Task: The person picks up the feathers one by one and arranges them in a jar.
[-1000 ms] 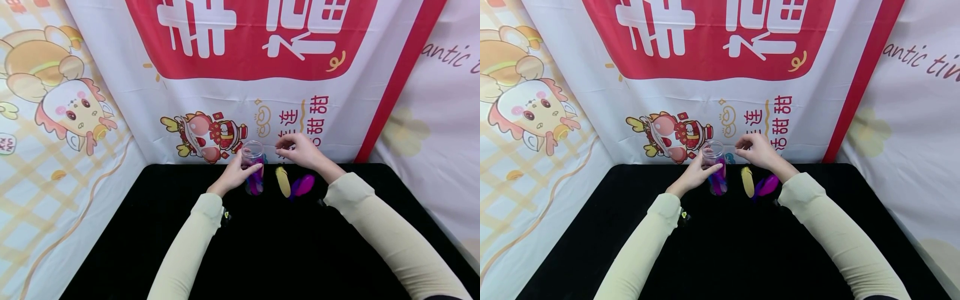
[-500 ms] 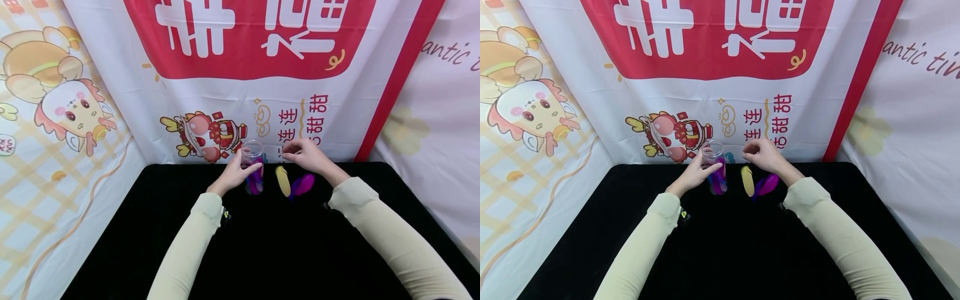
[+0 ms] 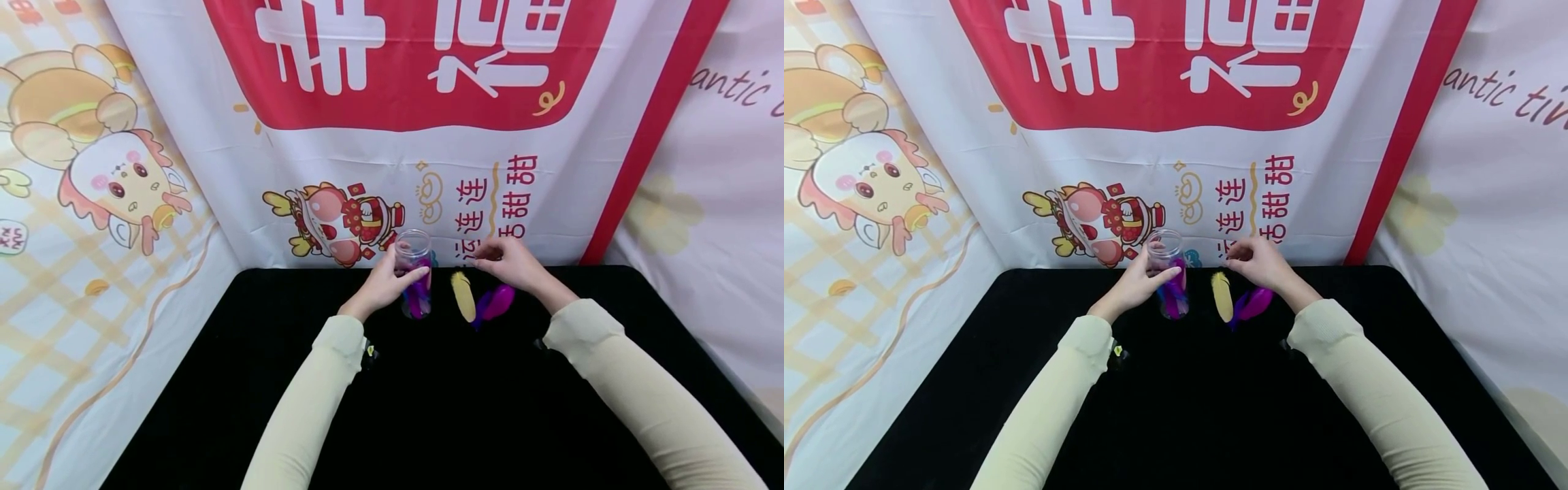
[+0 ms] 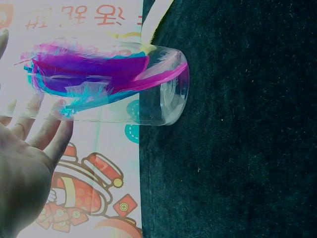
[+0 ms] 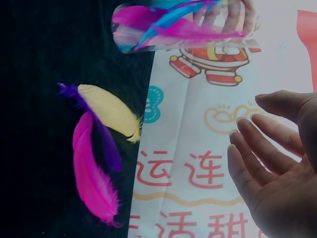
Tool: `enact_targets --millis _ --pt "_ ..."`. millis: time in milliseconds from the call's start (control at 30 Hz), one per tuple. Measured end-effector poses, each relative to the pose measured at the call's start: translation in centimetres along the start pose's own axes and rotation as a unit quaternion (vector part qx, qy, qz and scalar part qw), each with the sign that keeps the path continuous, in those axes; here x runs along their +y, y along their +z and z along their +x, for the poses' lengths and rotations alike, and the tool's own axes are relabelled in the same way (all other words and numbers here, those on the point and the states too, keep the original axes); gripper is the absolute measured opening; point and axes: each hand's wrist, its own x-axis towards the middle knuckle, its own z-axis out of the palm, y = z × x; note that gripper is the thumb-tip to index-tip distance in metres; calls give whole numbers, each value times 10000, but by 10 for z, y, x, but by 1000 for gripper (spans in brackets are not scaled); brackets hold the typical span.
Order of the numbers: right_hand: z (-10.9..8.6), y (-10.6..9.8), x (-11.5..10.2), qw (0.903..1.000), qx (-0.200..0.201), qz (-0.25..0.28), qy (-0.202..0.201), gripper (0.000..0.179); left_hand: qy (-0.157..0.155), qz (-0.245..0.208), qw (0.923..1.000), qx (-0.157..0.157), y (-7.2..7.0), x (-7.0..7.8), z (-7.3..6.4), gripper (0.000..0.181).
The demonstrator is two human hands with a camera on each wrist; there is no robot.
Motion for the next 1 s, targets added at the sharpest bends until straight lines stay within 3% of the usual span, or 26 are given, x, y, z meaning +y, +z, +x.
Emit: enact_targets --millis 500,767,1000 --pt "-10 3 33 9994 155 -270 117 16 38 -21 10000 -57 -1 -1 0 73" --pt "-13 8 48 9982 85 -273 530 23 -23 13 10000 -36 -1 2 -1 72" --pt "-17 16 57 9931 -178 7 1159 30 23 -41 10000 -35 0 1 -1 75"
